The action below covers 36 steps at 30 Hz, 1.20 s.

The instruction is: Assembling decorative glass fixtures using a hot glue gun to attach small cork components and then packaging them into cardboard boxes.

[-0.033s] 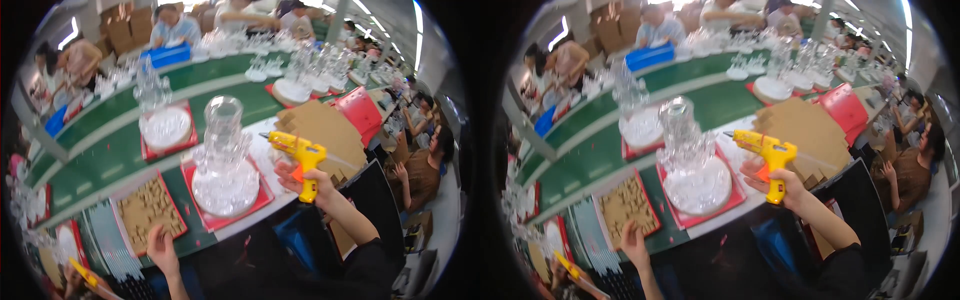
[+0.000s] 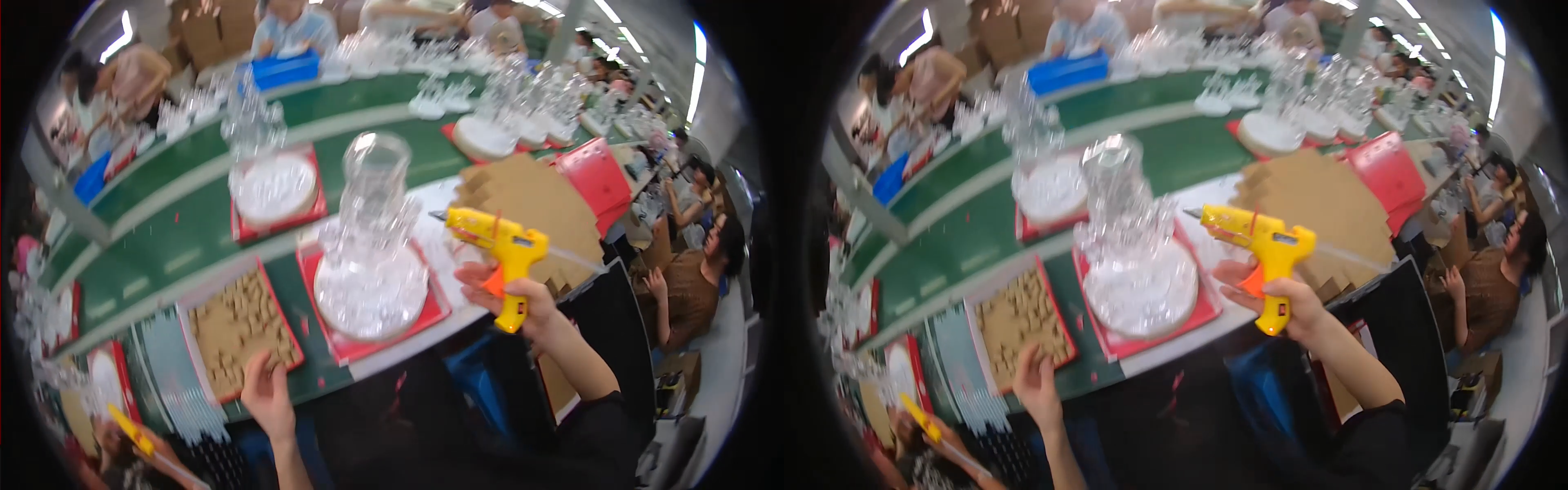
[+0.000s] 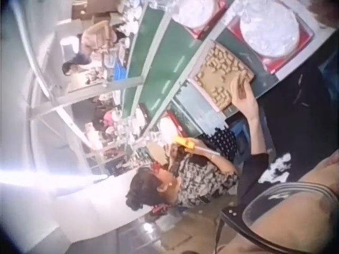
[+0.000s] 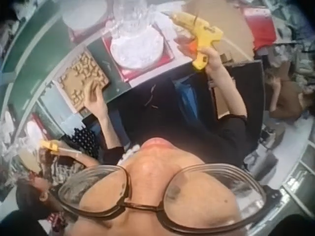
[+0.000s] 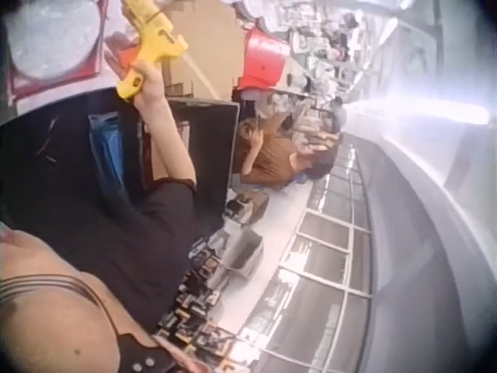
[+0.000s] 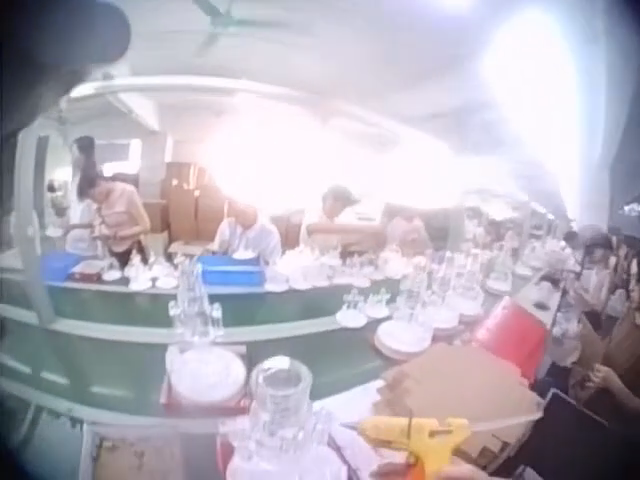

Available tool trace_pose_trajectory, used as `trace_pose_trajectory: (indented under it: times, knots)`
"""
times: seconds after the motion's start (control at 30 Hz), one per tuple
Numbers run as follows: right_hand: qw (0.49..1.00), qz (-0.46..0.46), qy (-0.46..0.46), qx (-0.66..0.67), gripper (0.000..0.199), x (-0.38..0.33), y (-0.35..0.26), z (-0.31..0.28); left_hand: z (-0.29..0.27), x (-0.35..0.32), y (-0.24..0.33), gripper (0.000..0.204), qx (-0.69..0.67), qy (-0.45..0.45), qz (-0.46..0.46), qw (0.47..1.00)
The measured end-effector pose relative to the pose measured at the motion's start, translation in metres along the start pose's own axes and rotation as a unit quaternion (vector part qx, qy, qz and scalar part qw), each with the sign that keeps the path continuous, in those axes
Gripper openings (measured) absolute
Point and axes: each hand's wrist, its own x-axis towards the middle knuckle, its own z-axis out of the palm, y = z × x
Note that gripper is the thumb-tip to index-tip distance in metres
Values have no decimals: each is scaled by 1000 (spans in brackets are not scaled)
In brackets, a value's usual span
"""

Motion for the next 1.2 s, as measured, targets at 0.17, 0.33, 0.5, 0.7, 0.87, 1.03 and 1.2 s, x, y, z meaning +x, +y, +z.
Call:
trace_pose_trajectory:
  times: [0.17,0.33,0.5,0.7,0.87,1.03,1.2]
  knots:
    - [985,11,-11,-171,37,-31,18,27,55,-1,52,27,-195,-93,-74,974]
    - [978,97,-128,-132,22,-38,41,36,65,-5,49,25,-222,-143,-65,962]
    - [959,121,-172,-188,17,-46,45,44,64,-10,54,30,-220,-157,-52,961]
    - [953,136,-168,-212,13,-47,45,47,64,-11,57,33,-207,-152,-53,965]
    - [954,133,-170,-207,12,-44,45,49,64,-9,58,33,-190,-161,-53,967]
    - [957,122,-162,-207,11,-45,47,52,64,-11,57,33,-191,-160,-53,967]
    - [959,114,-154,-210,8,-44,46,52,63,-12,57,31,-196,-161,-42,966]
